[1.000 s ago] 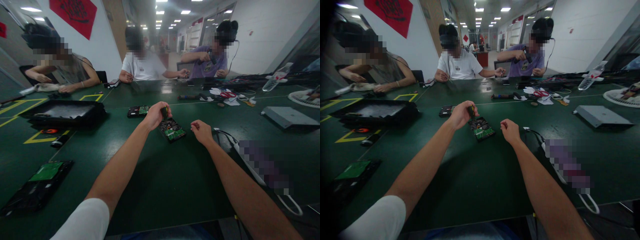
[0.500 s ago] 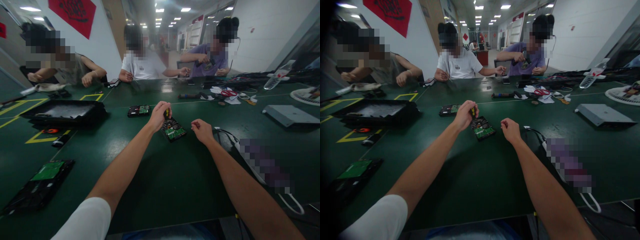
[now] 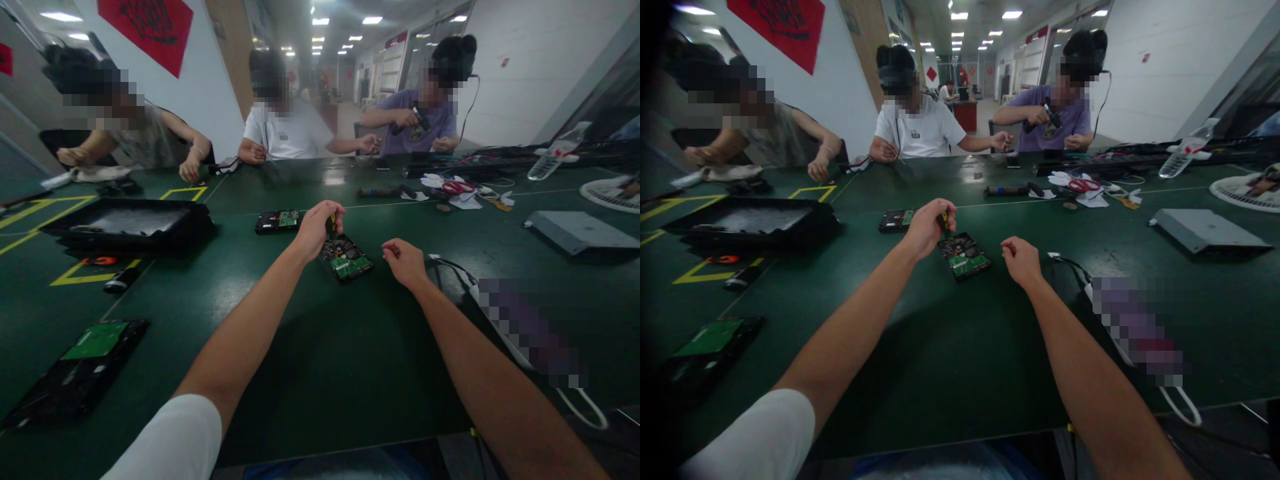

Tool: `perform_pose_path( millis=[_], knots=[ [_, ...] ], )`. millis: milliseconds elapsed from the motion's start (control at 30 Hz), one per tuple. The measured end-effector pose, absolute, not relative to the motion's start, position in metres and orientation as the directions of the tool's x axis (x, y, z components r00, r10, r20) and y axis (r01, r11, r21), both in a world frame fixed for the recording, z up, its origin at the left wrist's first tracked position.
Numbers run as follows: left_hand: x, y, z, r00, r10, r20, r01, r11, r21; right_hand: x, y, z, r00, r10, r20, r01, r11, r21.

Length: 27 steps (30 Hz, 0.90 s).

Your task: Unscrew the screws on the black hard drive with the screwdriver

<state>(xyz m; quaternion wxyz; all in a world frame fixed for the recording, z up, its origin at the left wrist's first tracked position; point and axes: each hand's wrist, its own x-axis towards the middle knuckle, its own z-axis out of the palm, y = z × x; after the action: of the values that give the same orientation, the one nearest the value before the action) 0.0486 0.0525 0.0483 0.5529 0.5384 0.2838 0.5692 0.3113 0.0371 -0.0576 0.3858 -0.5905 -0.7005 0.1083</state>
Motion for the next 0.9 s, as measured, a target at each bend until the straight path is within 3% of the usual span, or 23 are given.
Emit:
perform_pose_path(
  millis=[167,433,533,633,767,900],
  knots=[
    [0.052,0.049,0.048,0.235,0.94,0.248,-0.406,-0.137,0.904,0.314,0.038,-0.056,-0.077,0.879,0.47,0.81,0.33,-0.485],
    [0.06,0.047,0.042,0.19,0.934,0.302,-0.43,-0.197,0.881,0.31,0.039,-0.058,0.015,0.938,0.346,0.666,0.249,-0.704],
    [0.058,0.048,0.041,0.164,0.941,0.295,-0.384,-0.215,0.898,0.31,0.041,-0.06,0.116,0.959,0.258,0.473,0.176,-0.863],
    [0.055,0.051,0.041,0.122,0.946,0.299,-0.273,-0.258,0.927,0.31,0.043,-0.062,0.205,0.969,0.139,0.127,0.114,-0.985],
    [0.048,0.055,0.045,0.084,0.925,0.371,-0.124,-0.36,0.925,0.31,0.046,-0.059,0.207,0.978,0.011,-0.239,0.062,-0.969],
    [0.044,0.055,0.048,0.113,0.931,0.348,-0.154,-0.33,0.931,0.31,0.047,-0.055,0.155,0.986,-0.061,-0.397,0.006,-0.918]
  ],
)
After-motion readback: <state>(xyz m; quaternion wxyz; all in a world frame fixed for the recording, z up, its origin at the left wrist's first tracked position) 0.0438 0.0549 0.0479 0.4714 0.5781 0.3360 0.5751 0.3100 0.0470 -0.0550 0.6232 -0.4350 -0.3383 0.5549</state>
